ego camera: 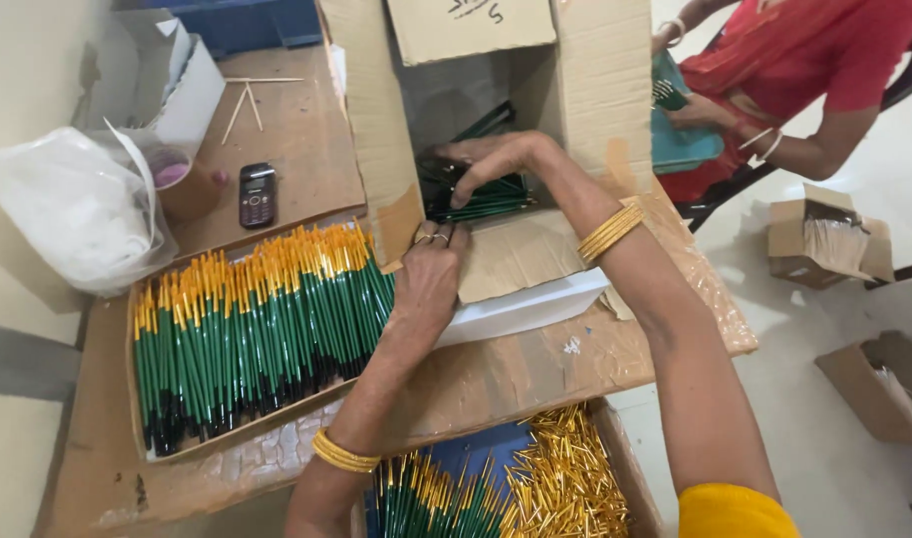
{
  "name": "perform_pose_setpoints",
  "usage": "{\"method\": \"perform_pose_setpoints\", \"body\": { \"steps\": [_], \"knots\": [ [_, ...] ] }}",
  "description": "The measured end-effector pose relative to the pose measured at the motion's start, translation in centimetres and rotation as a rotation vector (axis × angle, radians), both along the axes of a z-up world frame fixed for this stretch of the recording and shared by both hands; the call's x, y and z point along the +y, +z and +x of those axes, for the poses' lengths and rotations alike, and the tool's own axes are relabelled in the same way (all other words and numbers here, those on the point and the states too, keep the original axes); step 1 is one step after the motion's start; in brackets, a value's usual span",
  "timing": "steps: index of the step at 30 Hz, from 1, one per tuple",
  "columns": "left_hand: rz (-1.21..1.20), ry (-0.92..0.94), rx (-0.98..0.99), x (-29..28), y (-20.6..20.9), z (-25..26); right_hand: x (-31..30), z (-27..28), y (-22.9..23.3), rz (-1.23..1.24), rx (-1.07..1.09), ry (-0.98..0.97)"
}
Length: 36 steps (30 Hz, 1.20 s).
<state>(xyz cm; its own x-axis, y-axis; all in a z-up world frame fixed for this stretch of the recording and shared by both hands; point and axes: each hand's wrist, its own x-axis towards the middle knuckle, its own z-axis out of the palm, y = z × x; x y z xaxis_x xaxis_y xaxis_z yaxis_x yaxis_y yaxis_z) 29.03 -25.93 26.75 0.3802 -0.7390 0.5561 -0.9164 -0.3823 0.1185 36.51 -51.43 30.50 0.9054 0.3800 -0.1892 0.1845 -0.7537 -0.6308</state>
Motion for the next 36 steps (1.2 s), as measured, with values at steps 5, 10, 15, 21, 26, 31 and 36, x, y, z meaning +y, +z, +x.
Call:
{"method": "perform_pose_setpoints", "body": {
  "steps": [5,10,15,21,26,31,36],
  "knots": [
    [0.024,0.008,0.021,-0.1,0.1,-0.1,-1.1,-0.2,-1.3,0.061,-0.075,0.059],
    [0.024,0.048,0.033,0.1,-0.2,-0.1,-3.9,3.5,-1.2,0.274,-0.262,-0.292],
    [0.028,0.036,-0.022,-0.1,-0.2,-0.1,-5.2,9.8,-5.3,-0.695,-0.740,-0.460],
    [-0.016,0.050,-0.021,-0.4,-1.1,0.0,-11.3,15.1,-12.2,-0.800,-0.944,-0.461],
    [-0.014,0.088,0.019,-0.8,-1.4,0.1,-2.3,-2.5,0.1,-0.723,-1.470,-0.454],
    [0.009,0.150,0.193,-1.4,-0.7,-0.3,5.5,-11.5,7.6,-0.063,-1.354,-0.281],
    [0.058,0.128,0.250,-3.6,-3.0,1.0,14.1,-10.8,10.1,0.254,-1.079,-0.293]
  ]
}}
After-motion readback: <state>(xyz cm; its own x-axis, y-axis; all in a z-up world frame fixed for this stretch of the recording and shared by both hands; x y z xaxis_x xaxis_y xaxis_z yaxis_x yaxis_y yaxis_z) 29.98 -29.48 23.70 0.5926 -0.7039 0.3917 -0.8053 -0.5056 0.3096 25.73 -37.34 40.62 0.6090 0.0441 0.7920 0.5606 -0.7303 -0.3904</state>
